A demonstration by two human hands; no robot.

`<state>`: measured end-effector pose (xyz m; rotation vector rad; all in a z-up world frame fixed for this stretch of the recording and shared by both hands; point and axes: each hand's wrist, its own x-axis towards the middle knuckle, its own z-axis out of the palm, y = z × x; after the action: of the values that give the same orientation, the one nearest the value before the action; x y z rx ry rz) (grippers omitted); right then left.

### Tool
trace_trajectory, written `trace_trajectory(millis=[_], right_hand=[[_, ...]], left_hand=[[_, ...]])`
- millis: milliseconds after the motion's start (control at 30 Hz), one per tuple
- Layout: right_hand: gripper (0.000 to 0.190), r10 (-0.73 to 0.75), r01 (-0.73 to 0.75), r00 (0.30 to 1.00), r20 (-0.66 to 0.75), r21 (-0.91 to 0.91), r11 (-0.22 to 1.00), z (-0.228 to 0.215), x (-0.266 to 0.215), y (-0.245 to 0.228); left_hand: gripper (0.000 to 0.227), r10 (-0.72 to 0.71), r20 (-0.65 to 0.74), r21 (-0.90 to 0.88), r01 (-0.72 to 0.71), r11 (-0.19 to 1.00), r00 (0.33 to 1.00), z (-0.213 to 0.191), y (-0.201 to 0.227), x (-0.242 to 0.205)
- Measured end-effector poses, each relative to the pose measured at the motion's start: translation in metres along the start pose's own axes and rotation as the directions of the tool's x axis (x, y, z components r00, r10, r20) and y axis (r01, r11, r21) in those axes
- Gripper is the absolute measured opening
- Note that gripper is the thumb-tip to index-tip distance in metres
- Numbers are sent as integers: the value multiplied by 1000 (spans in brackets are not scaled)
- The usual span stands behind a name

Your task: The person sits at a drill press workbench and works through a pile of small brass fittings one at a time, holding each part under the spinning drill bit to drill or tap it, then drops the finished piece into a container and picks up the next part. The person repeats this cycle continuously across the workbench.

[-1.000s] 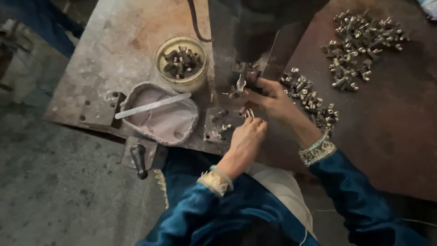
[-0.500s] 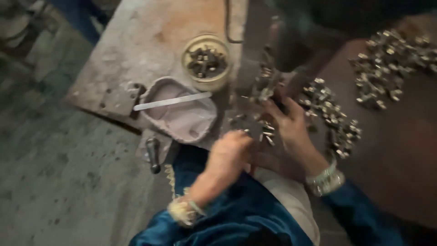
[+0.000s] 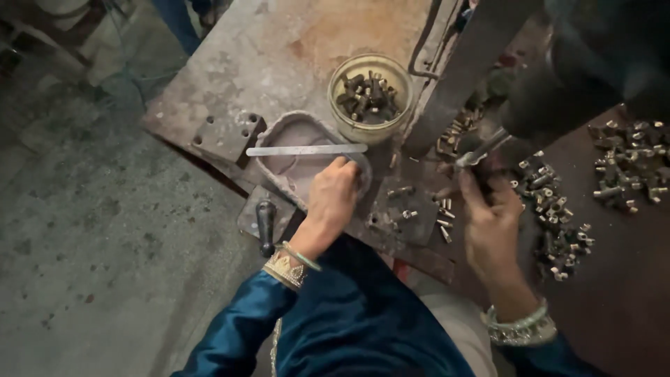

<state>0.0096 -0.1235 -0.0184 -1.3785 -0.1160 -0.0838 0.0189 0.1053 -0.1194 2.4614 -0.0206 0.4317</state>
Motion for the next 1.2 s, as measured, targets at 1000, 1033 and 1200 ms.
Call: trace_trajectory(millis=[1000,1033,1200], right_hand=[[17,5,-8,997,73,39,999,-25,13,24],[17,0,-2,998,69,35,999,-23,10,27],[17,79,-81,997,19,117,990,-14,8,13]], left_hand=[[20,24,42,-500,0,866,999,-5,68,-69],[20,30,41,-504,-6,864,999,-8,68,-67],[26,150,-128,-264,-180,948,980,-30,77,-39]])
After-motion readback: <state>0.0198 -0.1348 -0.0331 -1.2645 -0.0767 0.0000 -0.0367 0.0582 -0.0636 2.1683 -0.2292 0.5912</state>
